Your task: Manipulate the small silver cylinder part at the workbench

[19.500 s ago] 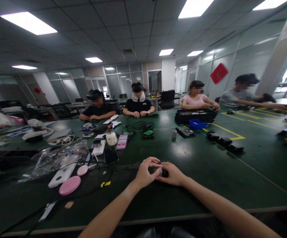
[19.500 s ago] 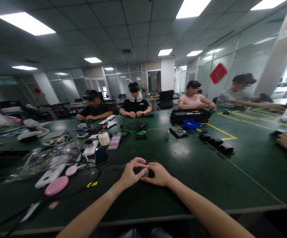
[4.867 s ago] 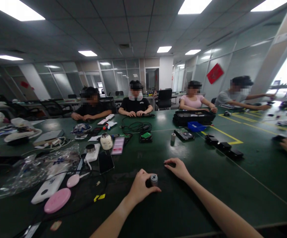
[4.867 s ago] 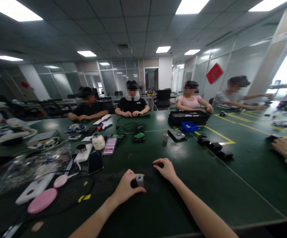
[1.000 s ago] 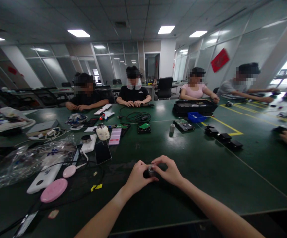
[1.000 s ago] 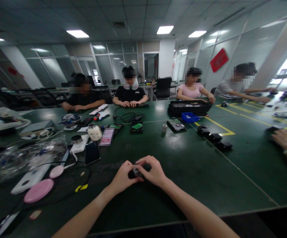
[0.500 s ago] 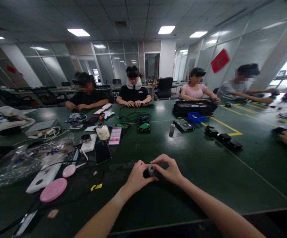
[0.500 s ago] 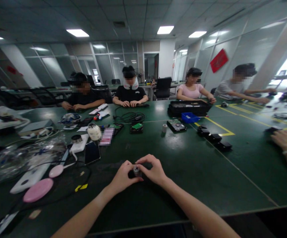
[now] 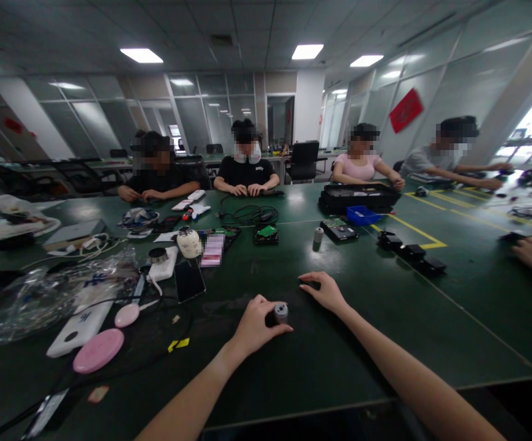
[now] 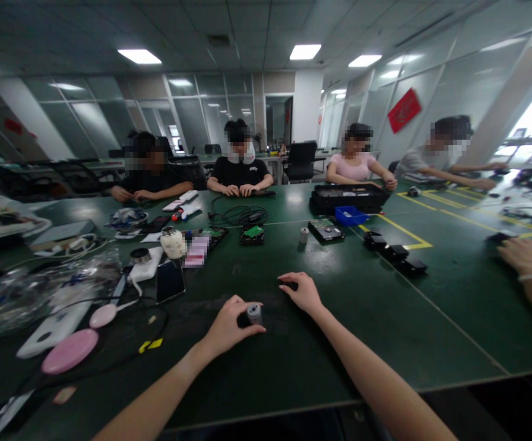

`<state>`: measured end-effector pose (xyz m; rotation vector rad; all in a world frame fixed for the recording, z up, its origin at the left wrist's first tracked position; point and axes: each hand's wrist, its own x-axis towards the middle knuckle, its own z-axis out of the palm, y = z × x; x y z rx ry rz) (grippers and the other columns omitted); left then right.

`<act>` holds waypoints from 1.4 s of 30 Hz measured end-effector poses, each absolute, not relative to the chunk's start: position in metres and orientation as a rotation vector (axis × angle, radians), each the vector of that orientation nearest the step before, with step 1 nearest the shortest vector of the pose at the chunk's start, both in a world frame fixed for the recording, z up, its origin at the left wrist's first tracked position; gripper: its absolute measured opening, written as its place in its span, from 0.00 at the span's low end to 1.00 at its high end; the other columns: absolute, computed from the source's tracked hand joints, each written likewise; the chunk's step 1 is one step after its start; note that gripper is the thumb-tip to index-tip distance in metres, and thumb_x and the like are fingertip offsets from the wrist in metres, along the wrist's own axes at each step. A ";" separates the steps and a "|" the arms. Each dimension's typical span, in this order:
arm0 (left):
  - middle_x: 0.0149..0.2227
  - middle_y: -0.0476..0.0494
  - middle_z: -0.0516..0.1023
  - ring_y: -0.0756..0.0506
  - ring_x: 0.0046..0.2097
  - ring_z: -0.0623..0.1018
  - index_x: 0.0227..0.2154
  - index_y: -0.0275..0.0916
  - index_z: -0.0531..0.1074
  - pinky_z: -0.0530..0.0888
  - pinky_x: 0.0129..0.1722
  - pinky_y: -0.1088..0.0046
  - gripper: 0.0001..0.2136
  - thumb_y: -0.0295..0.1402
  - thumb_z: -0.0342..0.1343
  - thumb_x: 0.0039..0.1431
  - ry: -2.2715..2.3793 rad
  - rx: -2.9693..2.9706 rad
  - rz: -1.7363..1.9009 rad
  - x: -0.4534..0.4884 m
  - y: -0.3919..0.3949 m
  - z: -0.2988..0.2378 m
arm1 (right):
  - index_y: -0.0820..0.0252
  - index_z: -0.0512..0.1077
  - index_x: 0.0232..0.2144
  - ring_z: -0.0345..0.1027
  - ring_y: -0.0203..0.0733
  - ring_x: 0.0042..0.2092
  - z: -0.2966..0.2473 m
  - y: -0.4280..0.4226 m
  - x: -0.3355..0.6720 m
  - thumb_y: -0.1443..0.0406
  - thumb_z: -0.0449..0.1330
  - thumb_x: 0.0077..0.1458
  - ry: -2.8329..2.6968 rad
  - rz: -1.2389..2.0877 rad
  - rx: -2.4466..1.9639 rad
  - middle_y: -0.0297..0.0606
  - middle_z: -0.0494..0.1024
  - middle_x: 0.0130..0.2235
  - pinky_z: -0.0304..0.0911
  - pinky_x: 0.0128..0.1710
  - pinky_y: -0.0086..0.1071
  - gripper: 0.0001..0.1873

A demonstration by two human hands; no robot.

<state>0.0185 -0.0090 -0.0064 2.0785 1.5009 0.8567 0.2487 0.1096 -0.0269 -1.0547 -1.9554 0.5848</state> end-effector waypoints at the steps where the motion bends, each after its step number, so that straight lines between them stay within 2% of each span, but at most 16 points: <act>1: 0.38 0.44 0.75 0.41 0.41 0.72 0.48 0.45 0.76 0.68 0.42 0.65 0.26 0.47 0.67 0.45 1.499 2.080 0.858 0.018 -0.009 -0.007 | 0.52 0.79 0.35 0.75 0.48 0.41 -0.027 0.109 0.248 0.64 0.65 0.47 -1.947 0.598 -1.050 0.34 0.83 0.35 0.66 0.47 0.44 0.09; 5: 0.38 0.44 0.75 0.41 0.41 0.72 0.48 0.45 0.76 0.68 0.43 0.65 0.26 0.47 0.67 0.45 1.494 2.086 0.867 0.019 -0.009 -0.006 | 0.56 0.78 0.31 0.77 0.47 0.38 -0.020 0.102 0.242 0.63 0.64 0.50 -1.845 0.663 -1.006 0.37 0.83 0.33 0.68 0.46 0.45 0.05; 10: 0.37 0.44 0.75 0.41 0.40 0.72 0.46 0.45 0.76 0.68 0.41 0.66 0.25 0.47 0.68 0.44 1.498 2.092 0.885 0.019 -0.010 -0.006 | 0.59 0.74 0.28 0.78 0.47 0.40 -0.004 0.066 0.220 0.61 0.62 0.54 -1.760 0.793 -0.808 0.41 0.82 0.35 0.72 0.43 0.41 0.08; 18: 0.34 0.44 0.73 0.42 0.38 0.72 0.34 0.39 0.77 0.69 0.38 0.67 0.19 0.48 0.67 0.44 1.516 2.094 0.901 0.018 -0.008 -0.010 | 0.57 0.76 0.28 0.76 0.43 0.38 0.006 0.030 0.198 0.66 0.63 0.53 -1.876 0.890 -0.619 0.37 0.80 0.33 0.72 0.41 0.37 0.03; 23: 0.34 0.45 0.74 0.42 0.38 0.72 0.37 0.40 0.78 0.69 0.38 0.67 0.20 0.47 0.68 0.45 1.501 2.106 0.901 0.019 -0.009 -0.009 | 0.56 0.76 0.27 0.75 0.42 0.37 0.005 0.034 0.199 0.68 0.63 0.53 -1.930 0.832 -0.629 0.36 0.79 0.31 0.69 0.41 0.37 0.04; 26: 0.35 0.45 0.74 0.42 0.39 0.72 0.41 0.42 0.77 0.68 0.38 0.67 0.21 0.46 0.68 0.45 1.490 2.114 0.899 0.018 -0.010 -0.008 | 0.56 0.76 0.30 0.73 0.42 0.34 0.007 0.035 0.201 0.66 0.64 0.52 -1.937 0.781 -0.662 0.35 0.78 0.31 0.69 0.39 0.37 0.01; 30: 0.36 0.45 0.75 0.42 0.39 0.72 0.45 0.44 0.76 0.68 0.38 0.67 0.23 0.47 0.67 0.46 1.483 2.127 0.887 0.018 -0.010 -0.007 | 0.57 0.74 0.38 0.73 0.42 0.34 0.012 0.035 0.206 0.65 0.64 0.52 -1.926 0.729 -0.690 0.35 0.77 0.30 0.68 0.39 0.36 0.09; 33: 0.36 0.45 0.75 0.42 0.38 0.72 0.43 0.43 0.77 0.68 0.38 0.68 0.22 0.46 0.67 0.46 1.487 2.132 0.885 0.017 -0.009 -0.008 | 0.56 0.74 0.41 0.73 0.43 0.39 0.015 0.032 0.208 0.66 0.64 0.52 -1.970 0.714 -0.657 0.38 0.79 0.36 0.67 0.42 0.37 0.12; 35: 0.35 0.44 0.75 0.42 0.38 0.72 0.40 0.41 0.77 0.67 0.37 0.68 0.20 0.46 0.67 0.46 1.499 2.131 0.890 0.018 -0.009 -0.008 | 0.55 0.75 0.40 0.73 0.43 0.41 0.015 0.031 0.207 0.66 0.63 0.53 -2.008 0.701 -0.623 0.38 0.80 0.38 0.67 0.44 0.38 0.09; 37: 0.34 0.44 0.75 0.42 0.37 0.72 0.38 0.40 0.78 0.67 0.37 0.69 0.19 0.45 0.68 0.46 1.507 2.131 0.894 0.018 -0.009 -0.008 | 0.55 0.77 0.36 0.73 0.43 0.39 0.014 0.029 0.205 0.67 0.62 0.54 -2.029 0.686 -0.600 0.37 0.80 0.36 0.67 0.43 0.37 0.06; 42: 0.34 0.45 0.76 0.42 0.38 0.72 0.38 0.40 0.78 0.68 0.38 0.68 0.19 0.46 0.68 0.46 1.511 2.130 0.885 0.019 -0.010 -0.005 | 0.56 0.76 0.34 0.74 0.43 0.38 0.010 0.035 0.203 0.65 0.62 0.56 -1.970 0.640 -0.655 0.38 0.80 0.35 0.68 0.42 0.37 0.04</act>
